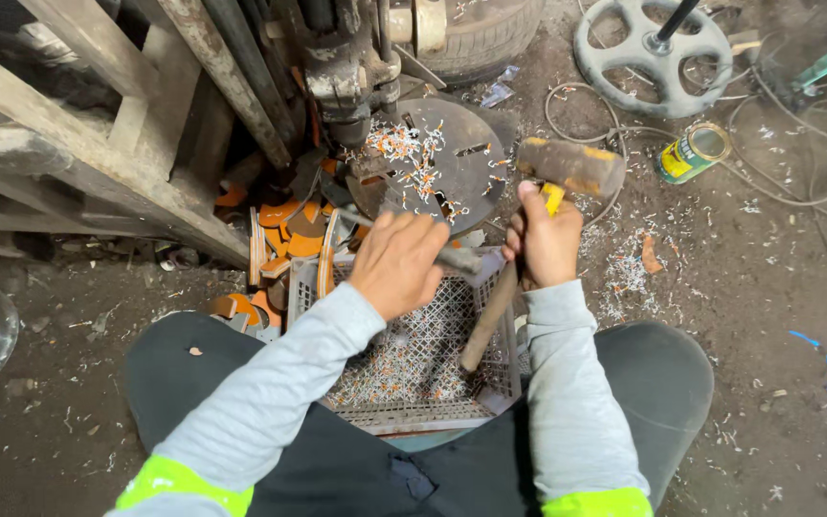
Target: The person sits on the floor and uses a drill press to drill holes into small orange plastic pieces. They hold each piece with their left hand and operate the drill with their right hand, then place the drilled pieces into a white plastic crate. The person also uses a hammer to clear debris from the drill press table.
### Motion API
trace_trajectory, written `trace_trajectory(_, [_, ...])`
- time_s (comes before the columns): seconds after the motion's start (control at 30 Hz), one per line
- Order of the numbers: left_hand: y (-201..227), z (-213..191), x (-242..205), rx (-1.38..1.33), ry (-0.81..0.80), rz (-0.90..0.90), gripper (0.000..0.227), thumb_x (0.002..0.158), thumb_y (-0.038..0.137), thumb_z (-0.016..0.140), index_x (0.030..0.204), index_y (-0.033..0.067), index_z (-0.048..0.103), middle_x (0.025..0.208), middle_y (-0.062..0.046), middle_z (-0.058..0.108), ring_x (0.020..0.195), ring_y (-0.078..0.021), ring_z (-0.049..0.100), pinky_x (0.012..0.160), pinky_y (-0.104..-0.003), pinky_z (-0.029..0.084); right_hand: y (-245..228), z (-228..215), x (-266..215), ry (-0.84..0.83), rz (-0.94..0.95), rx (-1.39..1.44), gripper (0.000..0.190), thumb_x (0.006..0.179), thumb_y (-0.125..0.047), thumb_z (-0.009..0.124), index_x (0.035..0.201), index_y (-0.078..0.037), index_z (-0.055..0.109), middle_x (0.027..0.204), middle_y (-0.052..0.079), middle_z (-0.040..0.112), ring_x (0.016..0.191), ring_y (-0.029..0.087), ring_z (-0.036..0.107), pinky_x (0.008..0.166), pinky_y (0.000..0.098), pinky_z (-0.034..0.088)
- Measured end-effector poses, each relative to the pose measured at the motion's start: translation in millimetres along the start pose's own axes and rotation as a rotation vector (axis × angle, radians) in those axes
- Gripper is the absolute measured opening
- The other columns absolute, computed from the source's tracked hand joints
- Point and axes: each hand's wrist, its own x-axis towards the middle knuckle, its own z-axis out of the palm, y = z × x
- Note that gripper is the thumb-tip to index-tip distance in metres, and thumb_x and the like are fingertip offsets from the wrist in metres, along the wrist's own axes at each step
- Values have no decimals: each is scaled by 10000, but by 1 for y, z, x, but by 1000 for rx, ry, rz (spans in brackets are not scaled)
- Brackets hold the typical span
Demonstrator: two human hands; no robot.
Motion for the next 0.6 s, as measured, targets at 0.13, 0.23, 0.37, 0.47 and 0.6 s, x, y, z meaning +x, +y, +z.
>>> trace_trajectory(0.13, [-8, 8, 38, 44, 37, 148, 367, 700, 120, 770, 1035, 100, 623, 899, -91, 562, 893, -310, 594, 774, -461, 420, 17, -9, 1, 86, -14, 135, 183, 1025, -221, 595, 922, -142, 466, 619, -21, 413, 432, 94, 376, 367, 286, 327])
trace_trajectory(0.23, [-23, 18, 59, 100, -12, 187, 328, 738, 117, 780, 1033, 139, 637, 861, -66, 582, 839, -286, 626, 735, -453, 438, 36, -20, -1, 118, 25, 278, 150, 1031, -216, 574, 962, -147, 461, 617, -24, 390, 428, 90, 350, 372, 284, 330])
trace_trajectory(0.37, [-47, 33, 74, 126, -70, 176, 301, 738, 176, 810, 960, 116, 615, 826, -63, 632, 804, -304, 665, 718, -447, 496, 42, -29, 2, 113, -46, 279, 187, 1067, -218, 555, 955, -127, 436, 627, -15, 392, 437, 94, 349, 382, 293, 347])
trace_trajectory(0.47, [-58, 40, 79, 156, -55, 132, 304, 697, 198, 830, 912, 109, 634, 791, -62, 668, 771, -304, 687, 671, -454, 516, 36, -30, 1, 79, -110, 288, 172, 1074, -218, 524, 962, -134, 425, 626, -14, 391, 433, 95, 352, 381, 296, 350])
trace_trajectory(0.6, [-63, 44, 79, 185, -85, 77, 278, 720, 236, 857, 871, 115, 657, 775, -74, 683, 696, -313, 689, 606, -460, 525, 34, -22, -6, 62, -127, 303, 158, 1084, -204, 514, 977, -138, 418, 628, -7, 391, 435, 98, 354, 386, 296, 347])
